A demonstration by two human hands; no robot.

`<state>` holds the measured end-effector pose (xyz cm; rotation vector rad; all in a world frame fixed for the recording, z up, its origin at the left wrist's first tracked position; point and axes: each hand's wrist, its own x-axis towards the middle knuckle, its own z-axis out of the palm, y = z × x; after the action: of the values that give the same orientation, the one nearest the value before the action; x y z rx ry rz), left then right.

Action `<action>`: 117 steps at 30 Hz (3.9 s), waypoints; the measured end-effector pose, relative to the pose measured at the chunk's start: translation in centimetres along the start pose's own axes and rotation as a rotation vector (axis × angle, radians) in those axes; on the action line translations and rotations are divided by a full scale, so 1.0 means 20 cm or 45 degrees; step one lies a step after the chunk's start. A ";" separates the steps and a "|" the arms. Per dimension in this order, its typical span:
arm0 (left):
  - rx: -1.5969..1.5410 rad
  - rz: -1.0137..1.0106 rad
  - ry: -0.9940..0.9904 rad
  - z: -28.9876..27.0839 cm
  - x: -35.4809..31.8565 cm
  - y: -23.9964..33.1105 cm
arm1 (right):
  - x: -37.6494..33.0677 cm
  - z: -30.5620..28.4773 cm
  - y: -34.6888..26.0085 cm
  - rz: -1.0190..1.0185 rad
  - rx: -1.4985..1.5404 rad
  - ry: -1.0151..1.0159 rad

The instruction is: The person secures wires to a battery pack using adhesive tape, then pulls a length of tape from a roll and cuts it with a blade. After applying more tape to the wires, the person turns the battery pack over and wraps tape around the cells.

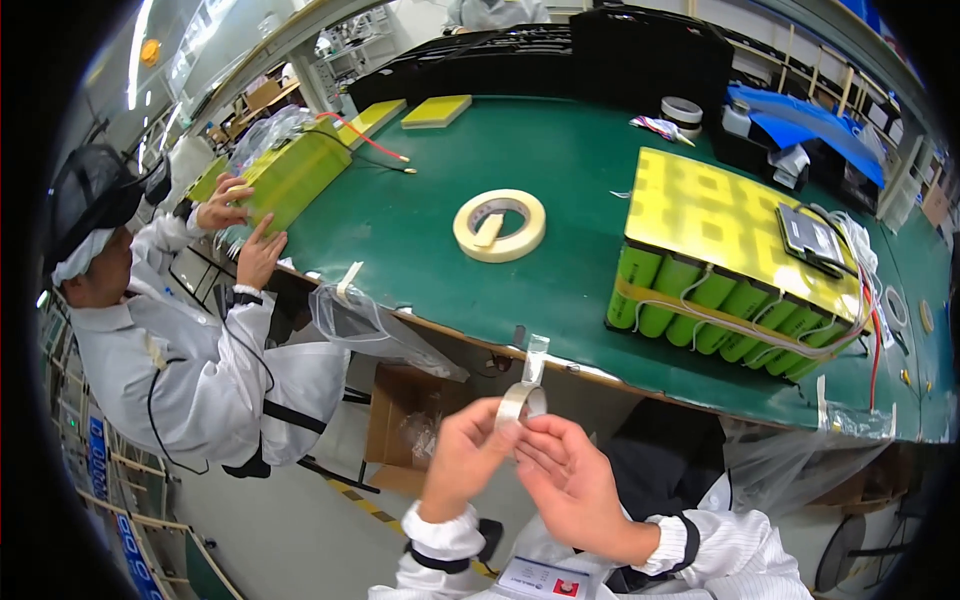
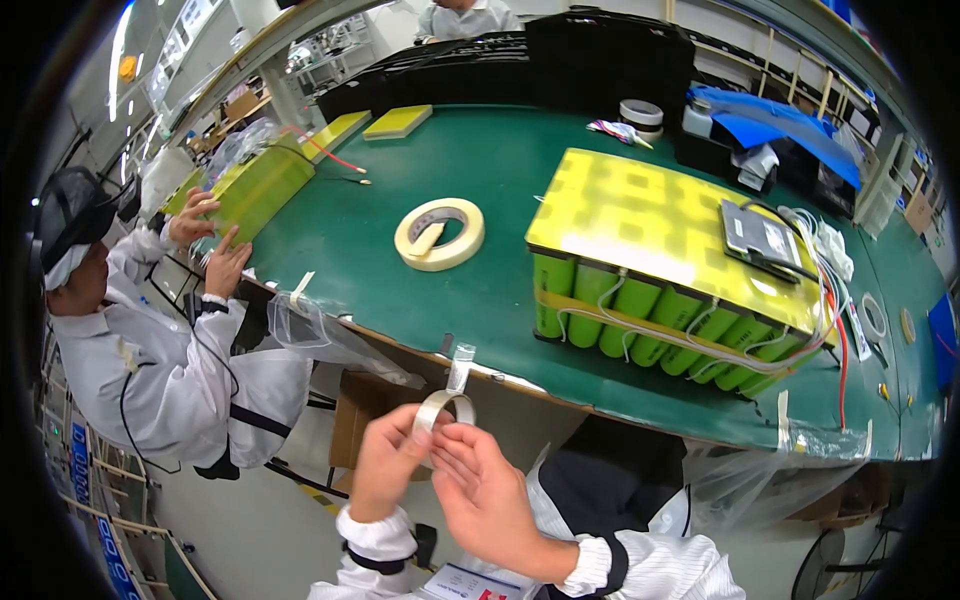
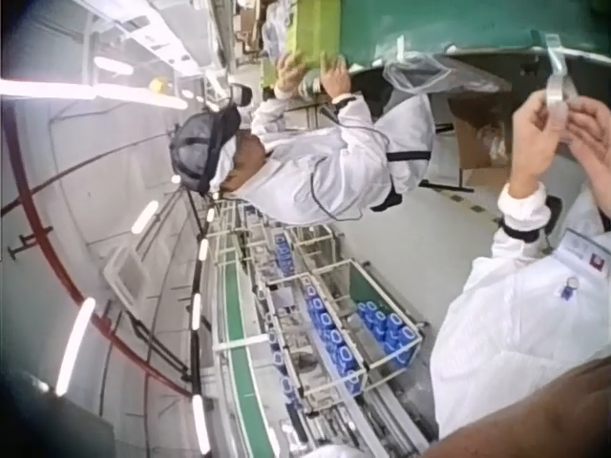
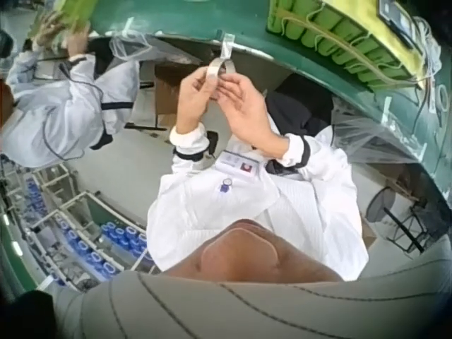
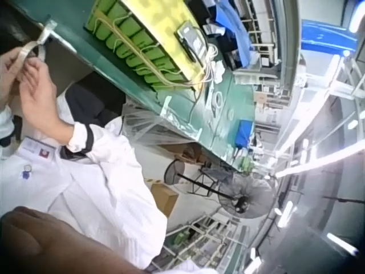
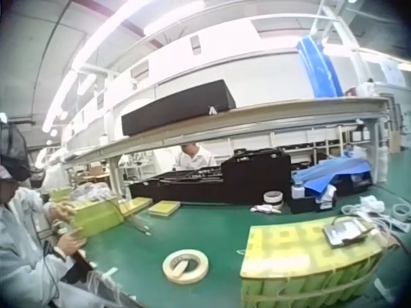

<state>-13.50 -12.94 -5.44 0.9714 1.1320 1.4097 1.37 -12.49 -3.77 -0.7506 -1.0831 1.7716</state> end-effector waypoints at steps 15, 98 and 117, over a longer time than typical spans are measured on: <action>-0.166 0.188 0.238 0.12 -0.03 -0.08 | 0.67 -0.16 -0.31 -0.219 -1.734 -0.079; -0.001 -0.570 0.225 0.12 -0.08 0.03 | 0.32 -0.32 0.02 -0.767 -1.530 -0.426; 0.090 -0.571 0.242 0.13 -0.12 0.03 | 0.25 -0.34 -0.06 -0.855 -1.678 -0.310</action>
<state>-10.81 -15.06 -4.22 0.5874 1.4445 1.1159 5.41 -5.36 -5.76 -0.7335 -2.3478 0.4173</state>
